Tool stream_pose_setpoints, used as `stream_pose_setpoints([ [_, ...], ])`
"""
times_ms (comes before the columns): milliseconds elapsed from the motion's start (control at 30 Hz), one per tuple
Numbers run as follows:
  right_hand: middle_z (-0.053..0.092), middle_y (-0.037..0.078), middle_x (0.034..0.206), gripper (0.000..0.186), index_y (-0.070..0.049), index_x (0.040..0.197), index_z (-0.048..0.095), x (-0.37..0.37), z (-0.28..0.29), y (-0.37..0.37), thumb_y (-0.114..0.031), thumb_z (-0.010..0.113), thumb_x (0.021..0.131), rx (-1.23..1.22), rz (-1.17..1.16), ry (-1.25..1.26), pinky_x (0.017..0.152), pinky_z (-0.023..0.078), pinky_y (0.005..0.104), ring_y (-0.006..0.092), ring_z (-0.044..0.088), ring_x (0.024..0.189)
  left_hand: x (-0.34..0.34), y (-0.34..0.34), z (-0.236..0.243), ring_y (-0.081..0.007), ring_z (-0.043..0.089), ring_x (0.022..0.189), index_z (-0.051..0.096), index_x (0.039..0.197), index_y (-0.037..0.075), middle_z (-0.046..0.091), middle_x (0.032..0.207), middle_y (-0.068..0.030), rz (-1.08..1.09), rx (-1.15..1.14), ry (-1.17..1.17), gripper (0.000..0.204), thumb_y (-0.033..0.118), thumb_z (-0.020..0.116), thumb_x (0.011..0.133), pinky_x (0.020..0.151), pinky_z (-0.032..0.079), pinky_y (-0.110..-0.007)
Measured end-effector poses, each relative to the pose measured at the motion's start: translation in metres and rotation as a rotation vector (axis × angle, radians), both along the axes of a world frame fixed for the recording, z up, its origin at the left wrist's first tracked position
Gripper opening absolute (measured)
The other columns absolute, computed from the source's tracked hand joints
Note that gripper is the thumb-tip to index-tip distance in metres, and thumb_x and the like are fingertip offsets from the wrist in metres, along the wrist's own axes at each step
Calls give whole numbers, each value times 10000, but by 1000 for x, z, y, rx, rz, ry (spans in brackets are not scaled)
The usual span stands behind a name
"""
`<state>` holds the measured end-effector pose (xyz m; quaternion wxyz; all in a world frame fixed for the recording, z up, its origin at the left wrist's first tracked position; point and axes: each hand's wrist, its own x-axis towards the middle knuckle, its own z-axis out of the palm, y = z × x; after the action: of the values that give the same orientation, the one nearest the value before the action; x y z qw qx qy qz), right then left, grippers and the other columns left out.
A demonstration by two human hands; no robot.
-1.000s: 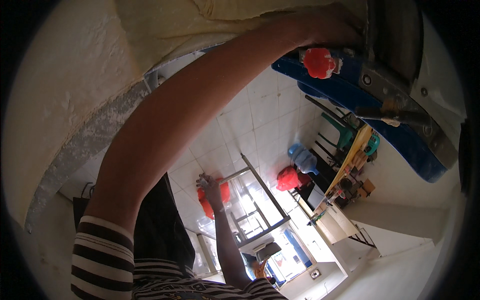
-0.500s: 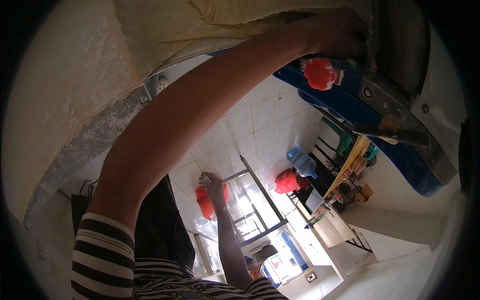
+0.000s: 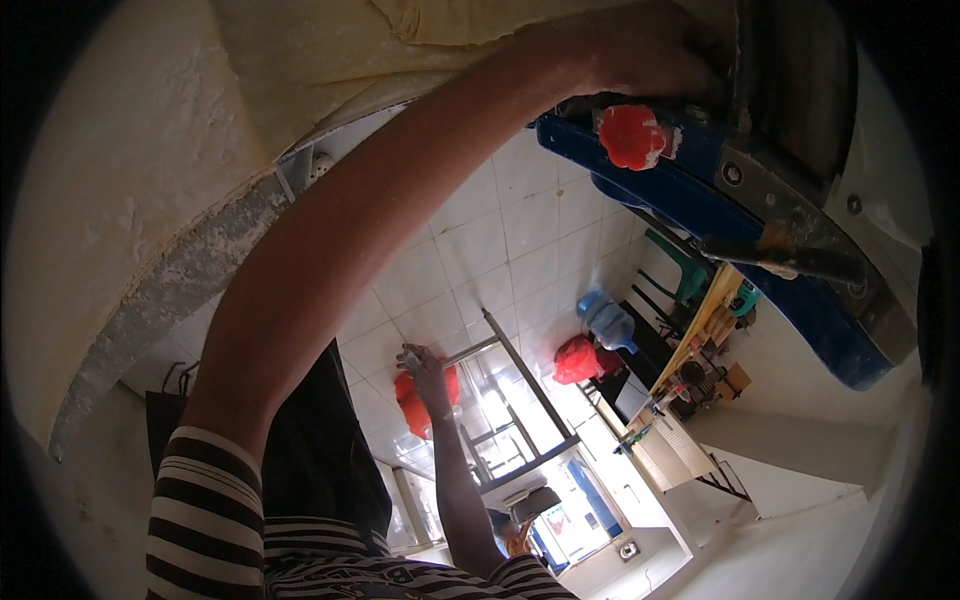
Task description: The person operates a dough sheeter, repeatedly feeding a sheet of dough through the machine and folding it to thin it. They adjust the dough edges and guide it through the rollers multiple times.
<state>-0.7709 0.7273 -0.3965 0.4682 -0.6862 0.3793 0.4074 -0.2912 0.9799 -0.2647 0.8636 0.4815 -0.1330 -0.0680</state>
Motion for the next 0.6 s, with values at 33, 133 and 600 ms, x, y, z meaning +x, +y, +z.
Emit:
stream_pose_setpoints([
  [33, 707, 89, 995, 343, -7, 1215, 637, 0, 0, 1, -237, 632, 961, -15, 0, 19, 739, 502, 299, 154, 671, 859, 1, -7, 0, -231, 674, 953, 692, 1160, -25, 730, 1048, -170, 44, -1, 46, 361, 104, 654, 825, 879, 499, -313],
  [133, 706, 90, 1002, 347, -7, 1214, 636, -1, 0, 1, -243, 635, 960, -23, 18, 12, 737, 504, 304, 163, 675, 867, 6, -18, -3, -205, 675, 869, 712, 1111, -26, 740, 982, -142, 56, -94, 31, 321, 99, 681, 818, 811, 514, -309],
  [600, 712, 94, 995, 348, -12, 1231, 635, 5, -1, 1, -241, 602, 971, -26, 62, -9, 726, 511, 309, 166, 687, 868, 23, -27, -7, -330, 709, 823, 723, 896, -62, 705, 870, -264, 233, 197, -134, 241, 116, 695, 738, 726, 526, -403],
])
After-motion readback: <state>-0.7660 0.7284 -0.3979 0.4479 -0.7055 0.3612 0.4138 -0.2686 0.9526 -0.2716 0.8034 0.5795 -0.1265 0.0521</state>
